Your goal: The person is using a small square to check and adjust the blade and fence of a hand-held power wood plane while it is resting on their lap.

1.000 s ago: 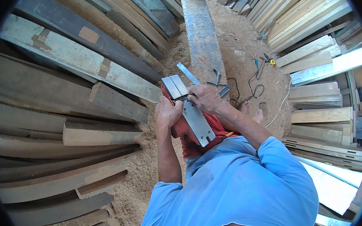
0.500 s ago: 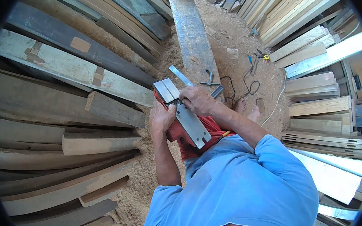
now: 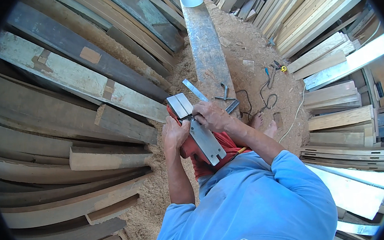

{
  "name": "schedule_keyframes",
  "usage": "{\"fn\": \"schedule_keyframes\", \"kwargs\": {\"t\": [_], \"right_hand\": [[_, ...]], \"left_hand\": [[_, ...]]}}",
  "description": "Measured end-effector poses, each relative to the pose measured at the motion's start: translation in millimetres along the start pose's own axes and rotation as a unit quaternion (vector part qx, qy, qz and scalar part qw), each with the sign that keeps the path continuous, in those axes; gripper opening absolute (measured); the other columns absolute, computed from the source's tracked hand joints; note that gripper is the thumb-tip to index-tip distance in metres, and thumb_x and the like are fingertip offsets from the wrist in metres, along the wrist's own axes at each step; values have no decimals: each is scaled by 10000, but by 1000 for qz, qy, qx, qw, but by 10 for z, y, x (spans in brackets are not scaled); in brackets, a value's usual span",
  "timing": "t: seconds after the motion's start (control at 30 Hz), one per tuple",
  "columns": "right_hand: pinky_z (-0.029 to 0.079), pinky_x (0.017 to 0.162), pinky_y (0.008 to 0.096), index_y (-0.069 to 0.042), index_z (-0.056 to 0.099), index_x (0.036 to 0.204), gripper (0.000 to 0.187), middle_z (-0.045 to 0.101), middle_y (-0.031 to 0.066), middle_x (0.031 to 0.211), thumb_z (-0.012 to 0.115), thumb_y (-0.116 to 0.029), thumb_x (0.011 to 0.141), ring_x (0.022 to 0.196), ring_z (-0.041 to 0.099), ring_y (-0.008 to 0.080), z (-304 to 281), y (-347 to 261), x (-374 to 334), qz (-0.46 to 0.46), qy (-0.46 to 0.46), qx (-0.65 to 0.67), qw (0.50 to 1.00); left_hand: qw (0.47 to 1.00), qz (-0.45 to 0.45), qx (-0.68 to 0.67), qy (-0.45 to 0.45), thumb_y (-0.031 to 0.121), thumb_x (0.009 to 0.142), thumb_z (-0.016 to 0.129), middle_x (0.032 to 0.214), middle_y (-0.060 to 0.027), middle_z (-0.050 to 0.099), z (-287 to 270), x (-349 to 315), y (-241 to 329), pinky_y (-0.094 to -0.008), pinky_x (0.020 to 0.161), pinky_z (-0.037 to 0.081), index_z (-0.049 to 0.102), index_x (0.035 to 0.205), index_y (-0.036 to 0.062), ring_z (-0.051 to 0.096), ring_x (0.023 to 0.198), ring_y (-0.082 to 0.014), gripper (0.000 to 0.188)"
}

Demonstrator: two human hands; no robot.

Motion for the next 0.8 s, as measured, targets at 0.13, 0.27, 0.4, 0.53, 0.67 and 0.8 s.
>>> {"fn": "schedule_keyframes", "kwargs": {"t": [0.13,0.27,0.4,0.53,0.67,0.8], "right_hand": [[518,919,485,-32,637,1041,181,669,192,1005,644,-199,970,1050,656,393,19,79,24,69,-20,-22,997],[514,945,492,-35,643,1044,228,680,200,1033,613,-257,999,1064,655,400,8,19,9,57,-19,-42,997],[510,955,496,-40,651,1057,290,689,208,1059,570,-317,1027,1075,654,404,23,98,31,107,-58,-75,990],[516,916,502,-36,667,1054,264,689,206,1008,593,-286,1010,1023,670,405,1,22,-15,48,1,-40,998],[510,938,491,-29,648,1034,217,684,199,1018,611,-237,989,1045,655,402,-20,2,42,101,-40,-49,993],[513,926,492,-26,639,1037,175,677,196,998,645,-179,953,1024,655,401,-22,25,14,26,-12,-17,999]], "left_hand": [[1000,-4,-1,-8,472,884,601,1187,-402,641,6,9,39,-545,1030,486,535,1208,-140,625,1162,-523,696],[1000,-3,0,-5,477,882,603,1187,-409,638,5,-18,30,-540,1024,491,535,1211,-138,624,1164,-525,700],[1000,-7,-1,-4,480,882,604,1194,-412,635,22,5,47,-545,1028,487,534,1214,-135,623,1168,-527,702],[1000,-4,3,3,478,881,603,1201,-411,634,39,10,-8,-549,1035,480,533,1222,-127,622,1172,-526,697],[1000,-4,7,3,471,880,605,1198,-407,636,54,36,-26,-550,1033,480,534,1226,-120,620,1168,-529,689],[1000,4,8,7,464,878,605,1196,-402,638,60,54,-55,-555,1030,477,534,1228,-118,619,1163,-530,683]]}}
Point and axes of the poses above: each hand's wrist, its own x-axis towards the middle knuckle, its own z-axis out of the palm, y = z × x, the point moved 2 cm from there along x, towards the middle knuckle
